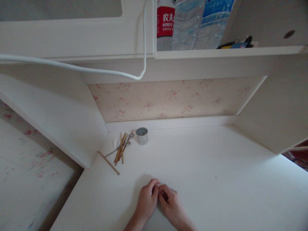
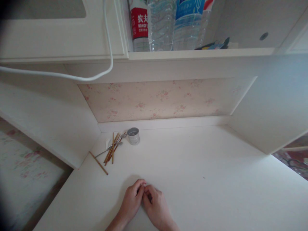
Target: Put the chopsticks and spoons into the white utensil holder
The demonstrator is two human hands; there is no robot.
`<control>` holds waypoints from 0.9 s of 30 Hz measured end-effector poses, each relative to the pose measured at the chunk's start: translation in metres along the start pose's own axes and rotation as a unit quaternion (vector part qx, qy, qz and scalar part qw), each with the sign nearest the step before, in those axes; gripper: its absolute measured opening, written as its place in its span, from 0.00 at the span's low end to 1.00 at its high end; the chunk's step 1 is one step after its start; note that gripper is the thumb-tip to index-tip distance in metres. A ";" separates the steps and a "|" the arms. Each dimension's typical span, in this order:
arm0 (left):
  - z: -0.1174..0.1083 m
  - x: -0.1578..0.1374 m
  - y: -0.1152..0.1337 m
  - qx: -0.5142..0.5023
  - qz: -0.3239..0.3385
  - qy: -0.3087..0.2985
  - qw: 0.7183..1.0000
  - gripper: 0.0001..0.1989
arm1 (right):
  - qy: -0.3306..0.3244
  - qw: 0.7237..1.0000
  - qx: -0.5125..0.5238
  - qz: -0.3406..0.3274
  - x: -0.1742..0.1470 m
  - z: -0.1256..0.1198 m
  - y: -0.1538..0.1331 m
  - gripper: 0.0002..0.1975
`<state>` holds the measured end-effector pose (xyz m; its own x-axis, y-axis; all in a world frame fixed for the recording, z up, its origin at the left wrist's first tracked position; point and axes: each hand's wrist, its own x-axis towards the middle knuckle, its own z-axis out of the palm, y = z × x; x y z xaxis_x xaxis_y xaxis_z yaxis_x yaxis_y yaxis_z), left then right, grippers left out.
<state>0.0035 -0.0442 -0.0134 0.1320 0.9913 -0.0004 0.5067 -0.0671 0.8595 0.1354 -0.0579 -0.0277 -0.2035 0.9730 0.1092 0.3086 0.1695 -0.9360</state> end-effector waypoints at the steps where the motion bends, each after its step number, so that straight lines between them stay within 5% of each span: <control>1: 0.001 0.000 0.000 -0.002 0.000 0.001 1.000 0.13 | -0.002 1.000 0.000 0.000 0.000 0.000 0.000 0.07; 7: -0.009 0.007 -0.006 -0.007 0.018 0.026 0.999 0.14 | -0.007 0.999 -0.028 0.014 -0.001 0.000 0.002 0.07; 14: -0.104 0.076 -0.036 0.230 0.060 0.158 0.958 0.15 | -0.009 0.999 -0.039 0.018 0.001 0.003 0.010 0.10; 19: -0.158 0.119 -0.055 0.386 -0.082 0.177 0.902 0.25 | 0.001 0.999 -0.050 0.010 0.003 0.005 0.011 0.10; 23: -0.169 0.138 -0.077 0.379 -0.185 0.138 0.896 0.33 | -0.008 0.997 -0.074 0.004 0.004 0.006 0.008 0.09; 27: -0.168 0.150 -0.094 0.379 -0.198 0.124 0.895 0.33 | -0.006 0.995 -0.102 0.003 0.005 0.007 0.005 0.08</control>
<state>-0.1675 0.1302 -0.0087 -0.3325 0.9425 -0.0339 0.9167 0.3314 0.2231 0.1296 -0.0537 -0.0347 -0.2110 0.9725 0.0982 0.4915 0.1924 -0.8493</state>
